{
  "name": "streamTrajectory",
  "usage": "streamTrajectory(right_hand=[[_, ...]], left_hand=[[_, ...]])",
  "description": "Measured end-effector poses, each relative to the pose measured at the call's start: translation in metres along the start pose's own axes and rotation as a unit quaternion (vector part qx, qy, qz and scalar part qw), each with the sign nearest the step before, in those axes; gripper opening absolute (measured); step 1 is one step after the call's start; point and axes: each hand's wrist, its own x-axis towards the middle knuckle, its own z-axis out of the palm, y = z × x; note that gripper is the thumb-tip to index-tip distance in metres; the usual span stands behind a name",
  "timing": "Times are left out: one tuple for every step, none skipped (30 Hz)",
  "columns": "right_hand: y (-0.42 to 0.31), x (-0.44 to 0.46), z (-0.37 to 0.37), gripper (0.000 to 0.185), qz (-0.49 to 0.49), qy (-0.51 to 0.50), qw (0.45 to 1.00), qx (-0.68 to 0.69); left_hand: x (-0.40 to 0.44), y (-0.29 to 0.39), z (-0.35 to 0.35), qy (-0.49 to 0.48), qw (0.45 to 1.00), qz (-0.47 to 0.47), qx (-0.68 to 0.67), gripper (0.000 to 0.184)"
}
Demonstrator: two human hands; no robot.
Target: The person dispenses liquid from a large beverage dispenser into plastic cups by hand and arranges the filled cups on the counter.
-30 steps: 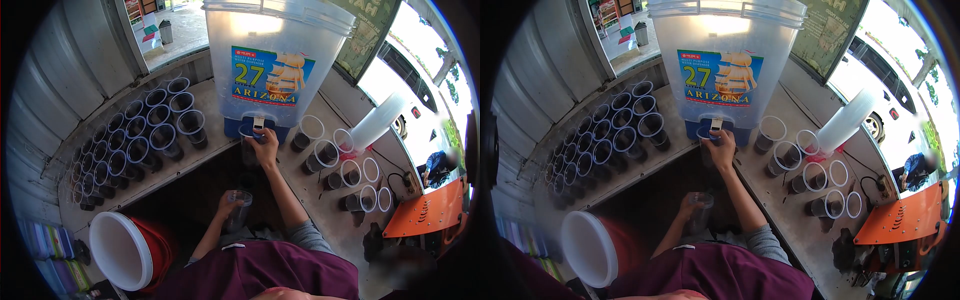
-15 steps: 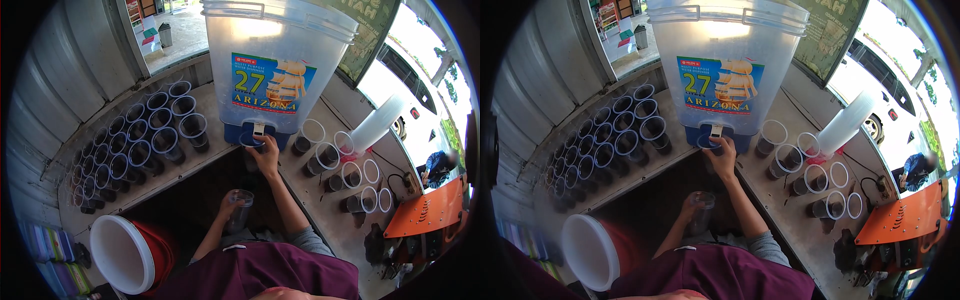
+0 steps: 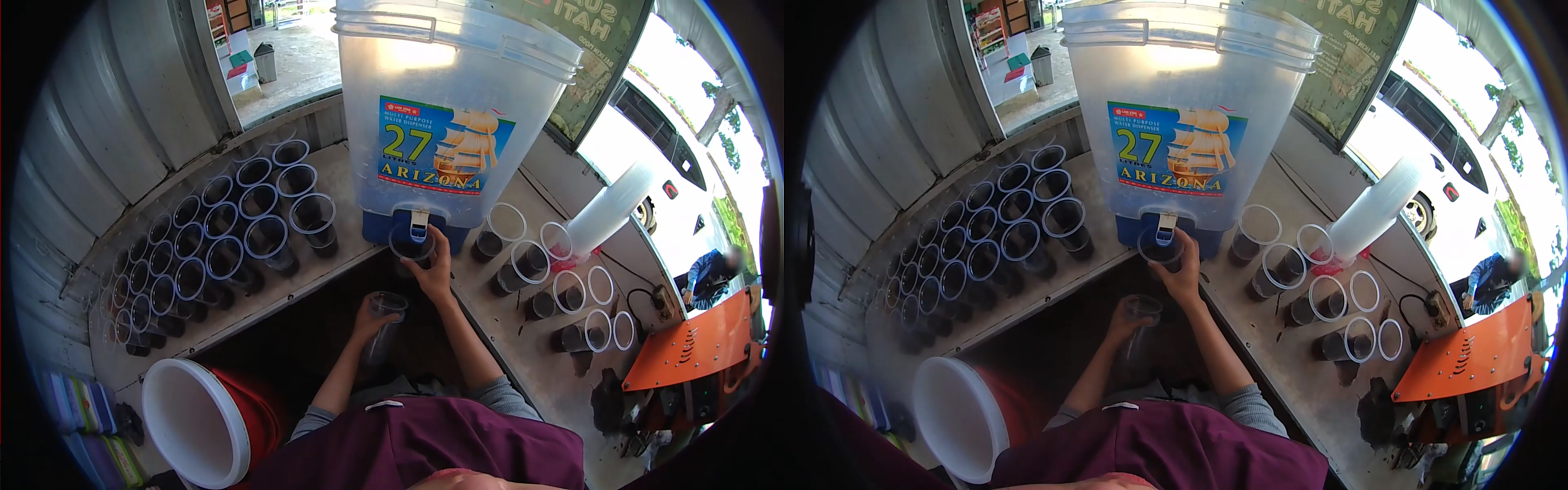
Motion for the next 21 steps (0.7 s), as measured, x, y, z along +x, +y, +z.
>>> streamTrajectory(right_hand=[[0.002, 0.000, -0.001, 0.076, 0.010, -0.011, 1.000, 0.019], [0.003, 0.000, -0.003, 0.078, 0.020, -0.021, 0.999, 0.037], [0.001, 0.000, -0.004, 0.078, 0.020, -0.022, 0.999, 0.037], [-0.001, 0.001, -0.006, 0.079, 0.032, -0.038, 0.998, 0.039], [-0.003, 0.001, -0.008, 0.081, 0.044, -0.053, 0.997, 0.040], [-0.003, 0.001, -0.008, 0.081, 0.044, -0.052, 0.997, 0.039], [-0.003, 0.000, -0.009, 0.079, 0.052, -0.045, 0.996, 0.061], [-0.004, 0.000, -0.009, 0.077, 0.061, -0.038, 0.994, 0.082], [-0.003, 0.000, -0.009, 0.077, 0.061, -0.038, 0.994, 0.082], [-0.002, 0.000, -0.009, 0.078, 0.054, -0.037, 0.994, 0.090], [-0.001, 0.000, -0.009, 0.079, 0.047, -0.038, 0.993, 0.099], [-0.001, 0.000, -0.009, 0.079, 0.048, -0.037, 0.993, 0.099], [-0.001, 0.000, -0.009, 0.079, 0.049, -0.038, 0.993, 0.097], [0.000, 0.000, -0.009, 0.079, 0.050, -0.039, 0.993, 0.095], [0.001, 0.000, -0.010, 0.079, 0.051, -0.039, 0.993, 0.096], [0.002, 0.000, -0.010, 0.080, 0.048, -0.047, 0.994, 0.089], [0.003, 0.000, -0.009, 0.082, 0.046, -0.055, 0.994, 0.082], [0.003, 0.000, -0.009, 0.082, 0.046, -0.055, 0.994, 0.082], [0.003, 0.000, -0.009, 0.082, 0.043, -0.055, 0.994, 0.084], [0.003, 0.000, -0.009, 0.082, 0.039, -0.055, 0.994, 0.085], [0.003, 0.000, -0.009, 0.082, 0.039, -0.056, 0.994, 0.086]], left_hand=[[0.004, 0.001, 0.000, 0.001, 1.000, 0.001, -0.001, 0.072], [0.007, 0.002, 0.001, 0.004, 1.000, 0.004, 0.003, 0.073], [0.010, 0.000, 0.001, 0.008, 1.000, 0.007, 0.007, 0.075], [0.013, -0.004, 0.000, 0.008, 1.000, 0.008, 0.006, 0.075], [0.018, -0.008, -0.001, 0.003, 1.000, 0.004, 0.016, 0.077], [0.019, -0.005, -0.001, -0.002, 1.000, 0.000, 0.025, 0.080], [0.018, -0.003, -0.001, -0.003, 1.000, 0.000, 0.025, 0.080], [0.016, -0.001, -0.001, 0.007, 0.999, 0.017, 0.050, 0.083], [0.016, 0.001, -0.001, 0.016, 0.996, 0.033, 0.076, 0.087], [0.017, -0.001, -0.002, 0.016, 0.996, 0.033, 0.077, 0.087], [0.017, -0.003, -0.003, 0.007, 0.996, 0.023, 0.089, 0.089], [0.016, -0.005, -0.003, 0.000, 0.995, 0.012, 0.101, 0.092], [0.015, -0.006, -0.003, 0.000, 0.995, 0.011, 0.102, 0.092], [0.014, -0.007, -0.004, -0.003, 0.995, 0.004, 0.104, 0.092], [0.013, -0.005, -0.003, -0.007, 0.994, -0.004, 0.107, 0.092], [0.011, -0.003, -0.003, -0.006, 0.994, -0.004, 0.107, 0.092], [0.009, -0.001, -0.003, -0.007, 0.995, -0.016, 0.100, 0.092], [0.008, 0.000, -0.003, -0.008, 0.995, -0.028, 0.093, 0.092], [0.007, -0.001, -0.003, -0.007, 0.995, -0.029, 0.093, 0.092], [0.005, -0.002, -0.003, -0.005, 0.996, -0.035, 0.084, 0.092], [0.004, -0.003, -0.003, -0.002, 0.996, -0.041, 0.075, 0.091]])
